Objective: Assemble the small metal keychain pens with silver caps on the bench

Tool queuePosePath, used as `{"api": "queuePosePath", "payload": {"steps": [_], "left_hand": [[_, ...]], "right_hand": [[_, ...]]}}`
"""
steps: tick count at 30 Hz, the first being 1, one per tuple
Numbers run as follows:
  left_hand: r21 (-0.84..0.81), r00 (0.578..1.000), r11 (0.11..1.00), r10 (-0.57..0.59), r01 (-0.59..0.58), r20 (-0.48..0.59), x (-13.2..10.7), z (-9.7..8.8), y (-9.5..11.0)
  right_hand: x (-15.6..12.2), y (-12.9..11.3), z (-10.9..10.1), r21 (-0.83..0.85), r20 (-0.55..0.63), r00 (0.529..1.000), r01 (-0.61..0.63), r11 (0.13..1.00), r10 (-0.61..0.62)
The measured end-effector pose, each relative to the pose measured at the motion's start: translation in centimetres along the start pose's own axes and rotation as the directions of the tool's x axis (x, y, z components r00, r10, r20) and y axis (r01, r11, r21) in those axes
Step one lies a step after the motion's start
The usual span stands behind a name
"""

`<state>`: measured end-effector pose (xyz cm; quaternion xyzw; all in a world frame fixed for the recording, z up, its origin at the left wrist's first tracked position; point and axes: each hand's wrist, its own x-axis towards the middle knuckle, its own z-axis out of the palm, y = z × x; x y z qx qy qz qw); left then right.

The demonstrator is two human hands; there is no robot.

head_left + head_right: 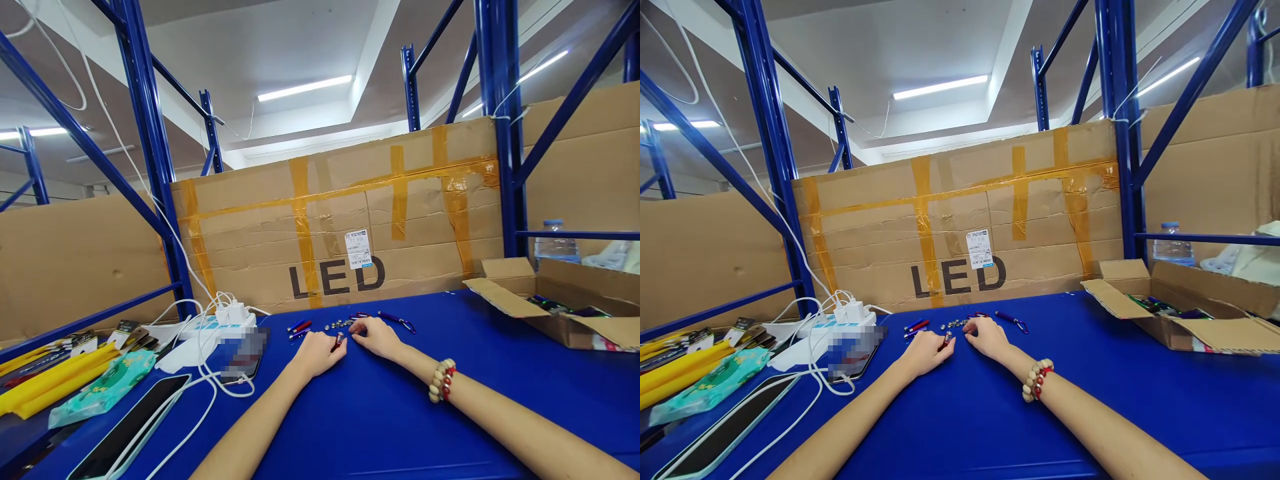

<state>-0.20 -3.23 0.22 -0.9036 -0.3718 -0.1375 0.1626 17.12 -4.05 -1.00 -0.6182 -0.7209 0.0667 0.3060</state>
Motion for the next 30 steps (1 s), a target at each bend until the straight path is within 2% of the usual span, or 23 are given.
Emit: {"api": "queuePosePath", "payload": {"steps": [7, 13, 18, 30], "left_hand": [[-0.024, 1.000, 1.000, 0.010, -0.011, -0.027, 0.0, 0.5, -0.3], [-0.009, 1.000, 1.000, 0.012, -0.013, -0.012, -0.1, 0.2, -0.1], [0.006, 1.000, 1.000, 0.006, -0.006, 0.005, -0.1, 0.0, 0.1], [-0.019, 1.000, 1.000, 0.007, -0.007, 0.001, -0.1, 0.0, 0.0]], "right_hand": [[0.5, 1.0, 0.5, 0.071, 0.058, 0.997, 0.050, 0.996, -0.054], [0.3, 0.6, 0.5, 0.015, 0.049, 0.996, 0.068, 0.998, -0.068], [-0.1, -0.1, 0.2, -0.069, 0.019, 1.000, 0.012, 0.998, -0.010], [-0.4, -0.8, -0.6, -0.098, 0.017, 1.000, 0.012, 0.995, -0.011]]}}
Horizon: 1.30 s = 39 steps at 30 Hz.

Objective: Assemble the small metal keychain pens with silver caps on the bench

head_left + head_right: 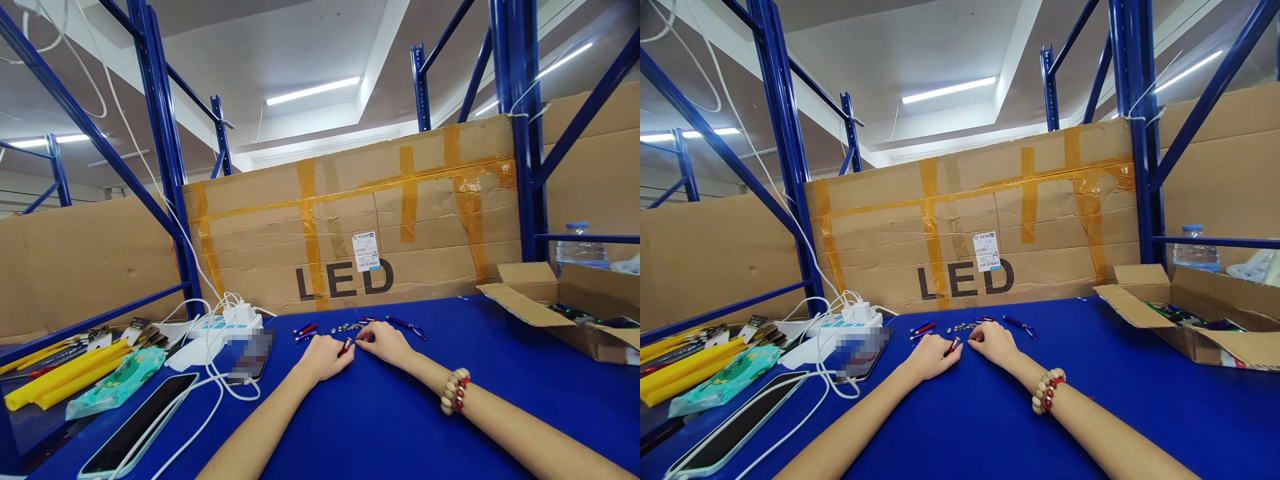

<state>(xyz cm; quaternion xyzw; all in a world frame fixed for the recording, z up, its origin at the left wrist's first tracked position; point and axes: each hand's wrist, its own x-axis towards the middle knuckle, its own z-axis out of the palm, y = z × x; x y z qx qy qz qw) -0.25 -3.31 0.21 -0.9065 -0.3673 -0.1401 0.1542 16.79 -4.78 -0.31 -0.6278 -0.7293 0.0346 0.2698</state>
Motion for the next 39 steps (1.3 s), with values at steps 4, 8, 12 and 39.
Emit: {"api": "queuePosePath", "payload": {"steps": [4, 8, 12, 39], "left_hand": [[0.009, 1.000, 1.000, -0.005, 0.005, 0.009, 0.00, -0.08, 0.03], [0.016, 1.000, 1.000, -0.007, 0.007, 0.010, -0.02, 0.08, -0.05], [0.021, 1.000, 1.000, -0.005, 0.004, 0.018, -0.06, -0.01, -0.01], [0.032, 1.000, 0.999, 0.012, -0.012, 0.001, 0.16, 0.63, -0.27]], "right_hand": [[0.04, -0.17, 0.03, 0.015, 0.004, 1.000, -0.014, 1.000, 0.014], [0.03, -0.20, 0.11, 0.029, 0.024, 0.999, -0.036, 0.999, 0.035], [0.13, 0.06, 0.35, 0.045, 0.013, 0.999, -0.032, 0.998, 0.031], [-0.18, -0.24, 0.19, -0.027, 0.016, 0.996, 0.089, 0.996, -0.089]]}}
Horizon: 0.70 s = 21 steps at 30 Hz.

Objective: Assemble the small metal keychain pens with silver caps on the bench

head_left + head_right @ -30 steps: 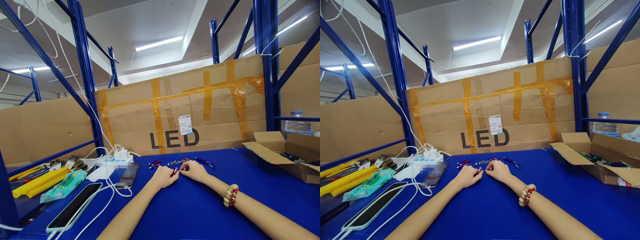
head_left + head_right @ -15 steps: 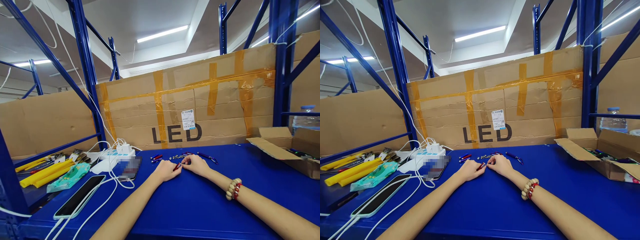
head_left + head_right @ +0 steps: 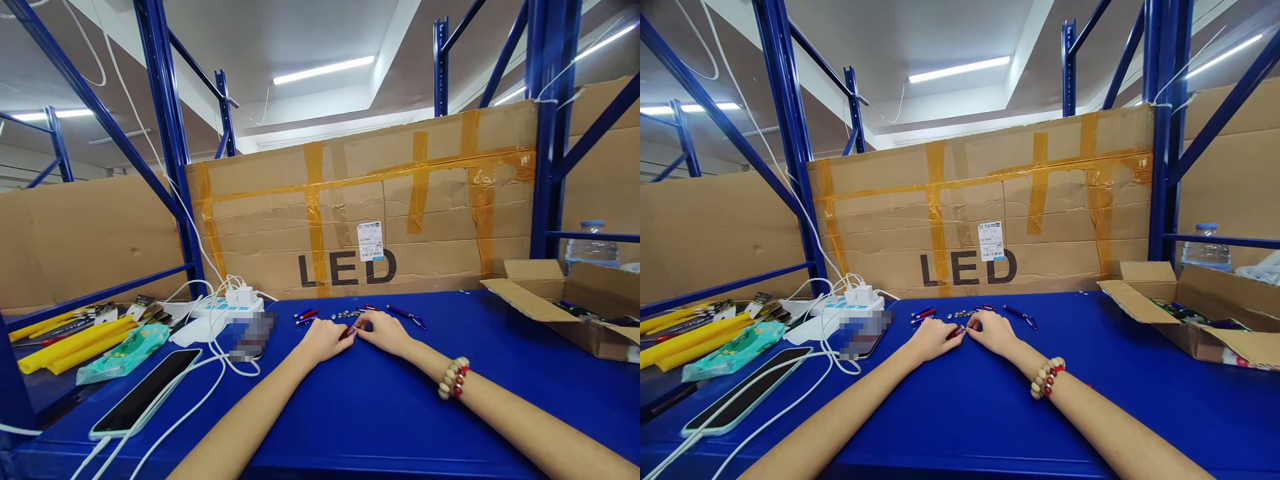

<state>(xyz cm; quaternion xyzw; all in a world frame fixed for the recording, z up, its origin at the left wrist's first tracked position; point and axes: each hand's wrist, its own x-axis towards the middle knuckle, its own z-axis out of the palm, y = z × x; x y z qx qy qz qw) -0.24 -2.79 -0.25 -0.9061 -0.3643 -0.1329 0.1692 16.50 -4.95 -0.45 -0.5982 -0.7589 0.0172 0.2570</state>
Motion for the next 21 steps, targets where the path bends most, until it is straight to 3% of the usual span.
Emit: {"api": "queuePosePath", "payload": {"steps": [21], "left_hand": [[0.013, 0.999, 0.999, 0.048, -0.049, 0.017, -0.14, -0.32, 0.09]], "right_hand": [[0.11, 0.37, 0.09, -0.016, 0.065, 0.997, 0.034, 0.999, -0.033]]}}
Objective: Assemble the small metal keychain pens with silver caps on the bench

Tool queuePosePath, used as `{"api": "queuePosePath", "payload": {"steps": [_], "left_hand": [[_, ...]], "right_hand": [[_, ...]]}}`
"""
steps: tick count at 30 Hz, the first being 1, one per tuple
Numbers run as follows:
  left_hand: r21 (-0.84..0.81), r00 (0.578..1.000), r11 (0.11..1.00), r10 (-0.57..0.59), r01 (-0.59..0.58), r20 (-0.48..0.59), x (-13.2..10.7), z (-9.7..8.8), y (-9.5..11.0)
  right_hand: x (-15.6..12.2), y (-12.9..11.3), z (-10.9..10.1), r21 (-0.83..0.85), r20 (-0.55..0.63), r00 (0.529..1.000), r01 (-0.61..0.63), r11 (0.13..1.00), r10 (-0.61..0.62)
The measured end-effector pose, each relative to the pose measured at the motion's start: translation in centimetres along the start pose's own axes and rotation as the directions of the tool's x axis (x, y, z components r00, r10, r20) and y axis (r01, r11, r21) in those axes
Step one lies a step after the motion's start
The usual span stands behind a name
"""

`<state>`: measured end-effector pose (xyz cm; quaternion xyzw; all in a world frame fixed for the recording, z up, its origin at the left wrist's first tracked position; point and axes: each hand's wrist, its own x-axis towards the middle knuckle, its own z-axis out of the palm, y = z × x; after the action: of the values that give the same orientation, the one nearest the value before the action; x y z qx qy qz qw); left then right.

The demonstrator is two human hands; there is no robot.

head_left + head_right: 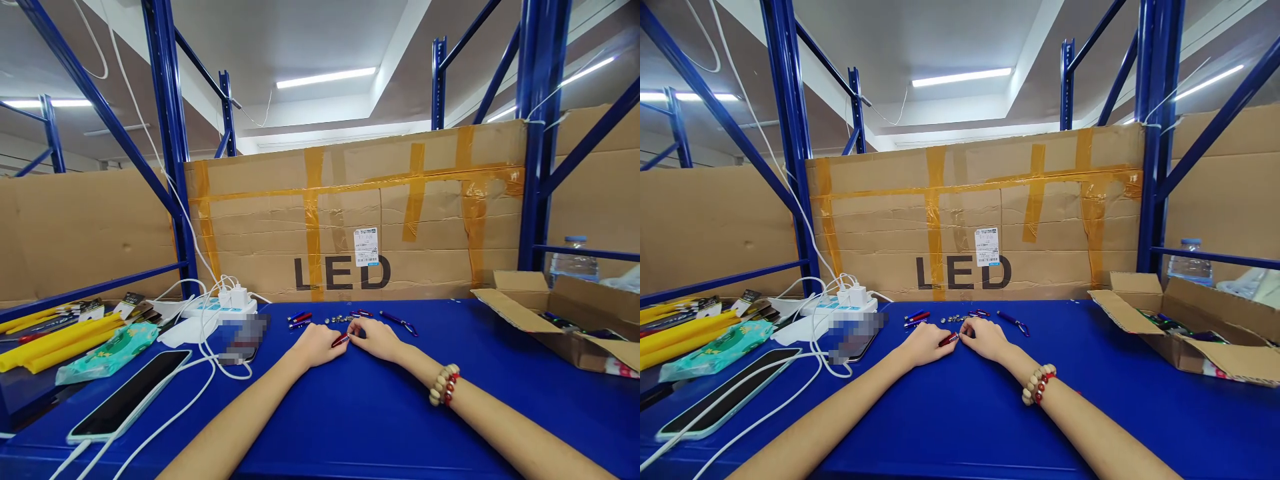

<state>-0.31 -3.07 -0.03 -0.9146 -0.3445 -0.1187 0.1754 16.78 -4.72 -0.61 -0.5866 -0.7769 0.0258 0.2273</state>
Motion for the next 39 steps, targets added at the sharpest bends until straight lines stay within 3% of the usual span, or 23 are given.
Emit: {"api": "queuePosePath", "payload": {"steps": [10, 24, 28, 32, 35, 39], "left_hand": [[-0.045, 1.000, 0.999, -0.002, 0.000, -0.031, -0.1, 0.1, 0.0], [-0.002, 0.991, 0.992, -0.123, 0.123, -0.058, 0.0, 0.2, 0.0], [0.050, 0.984, 0.983, -0.177, 0.179, -0.035, 0.2, 0.0, 0.0], [0.065, 0.974, 0.972, -0.226, 0.227, -0.019, 0.3, -0.1, 0.0], [0.046, 0.969, 0.968, -0.246, 0.246, -0.008, 0.3, -0.2, 0.0], [0.000, 0.969, 0.969, -0.247, 0.247, 0.021, 0.3, -0.3, 0.1]], "right_hand": [[-0.1, 0.0, 0.0, -0.033, 0.001, 0.999, 0.036, 0.999, -0.036], [-0.1, -0.1, 0.0, -0.041, -0.019, 0.997, 0.075, 0.996, -0.076], [-0.2, -0.3, 0.1, -0.034, -0.088, 0.995, 0.044, 0.998, -0.046], [-0.1, -0.6, 0.1, 0.057, -0.261, 0.964, 0.057, 0.997, -0.040], [0.1, -0.7, 0.0, 0.183, -0.397, 0.917, 0.128, 0.975, -0.046], [0.2, -0.9, 0.2, 0.221, -0.452, 0.885, 0.237, 0.946, -0.116]]}}
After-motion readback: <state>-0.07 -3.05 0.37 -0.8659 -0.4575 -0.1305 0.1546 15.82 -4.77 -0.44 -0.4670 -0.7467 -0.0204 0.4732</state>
